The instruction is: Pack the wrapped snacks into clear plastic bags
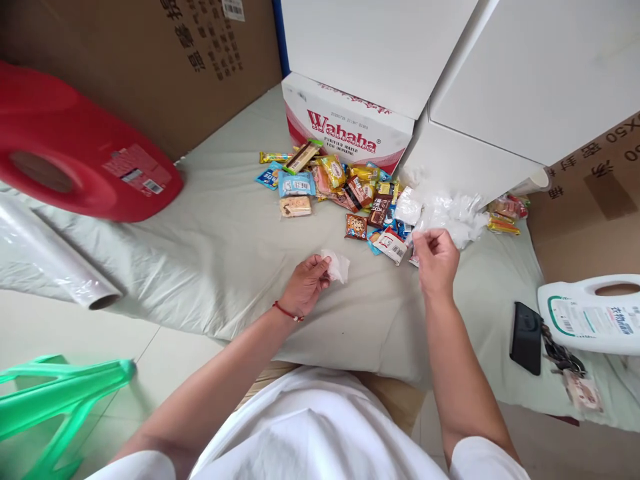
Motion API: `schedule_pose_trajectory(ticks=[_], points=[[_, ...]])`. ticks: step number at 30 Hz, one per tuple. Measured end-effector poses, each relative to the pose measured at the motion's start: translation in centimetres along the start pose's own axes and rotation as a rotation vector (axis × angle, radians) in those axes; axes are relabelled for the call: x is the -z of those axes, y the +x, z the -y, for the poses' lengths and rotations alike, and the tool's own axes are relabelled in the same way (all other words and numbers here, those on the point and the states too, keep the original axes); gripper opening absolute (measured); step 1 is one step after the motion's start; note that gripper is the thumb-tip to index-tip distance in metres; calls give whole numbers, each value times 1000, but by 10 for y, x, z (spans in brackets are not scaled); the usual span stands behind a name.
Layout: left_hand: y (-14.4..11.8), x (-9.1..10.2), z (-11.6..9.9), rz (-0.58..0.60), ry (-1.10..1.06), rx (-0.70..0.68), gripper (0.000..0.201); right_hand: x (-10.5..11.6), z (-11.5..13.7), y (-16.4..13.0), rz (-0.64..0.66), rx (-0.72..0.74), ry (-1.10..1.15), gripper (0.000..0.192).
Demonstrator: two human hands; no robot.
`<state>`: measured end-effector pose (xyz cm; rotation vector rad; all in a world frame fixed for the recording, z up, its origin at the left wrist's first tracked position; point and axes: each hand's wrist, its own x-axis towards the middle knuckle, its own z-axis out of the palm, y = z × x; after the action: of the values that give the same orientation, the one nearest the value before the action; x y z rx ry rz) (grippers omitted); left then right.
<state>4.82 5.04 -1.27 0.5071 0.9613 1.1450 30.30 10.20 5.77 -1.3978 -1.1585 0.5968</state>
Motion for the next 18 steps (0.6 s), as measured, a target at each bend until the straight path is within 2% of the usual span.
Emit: schedule_pose_trajectory(ticks=[3, 5, 7, 8, 10, 11, 12, 15, 18], points=[[-5, 0, 0, -28, 29, -8, 57, -10, -1, 30, 91, 8, -261, 36], [-8, -1, 0, -52, 45, -11, 59, -22, 3, 20, 167, 8, -313, 35], [-10, -2, 2, -67, 63, -15, 61, -35, 7, -13, 322, 26, -235, 34], [-11, -3, 3, -68, 75, -22, 61, -42, 8, -33, 479, 2, -159, 33], [-12, -4, 6, -64, 99, -44, 60, -54, 6, -74, 757, -130, 7, 35], [-12, -4, 7, -62, 110, -56, 60, -59, 3, -90, 796, -213, 92, 38], [-13, -4, 7, -57, 116, -60, 60, -62, -1, -102, 792, -304, 176, 41], [-13, -4, 5, -40, 104, -36, 63, -63, -11, -118, 640, -532, 394, 47], [-13, -7, 3, -44, 93, -26, 66, -60, -14, -119, 580, -565, 471, 48]])
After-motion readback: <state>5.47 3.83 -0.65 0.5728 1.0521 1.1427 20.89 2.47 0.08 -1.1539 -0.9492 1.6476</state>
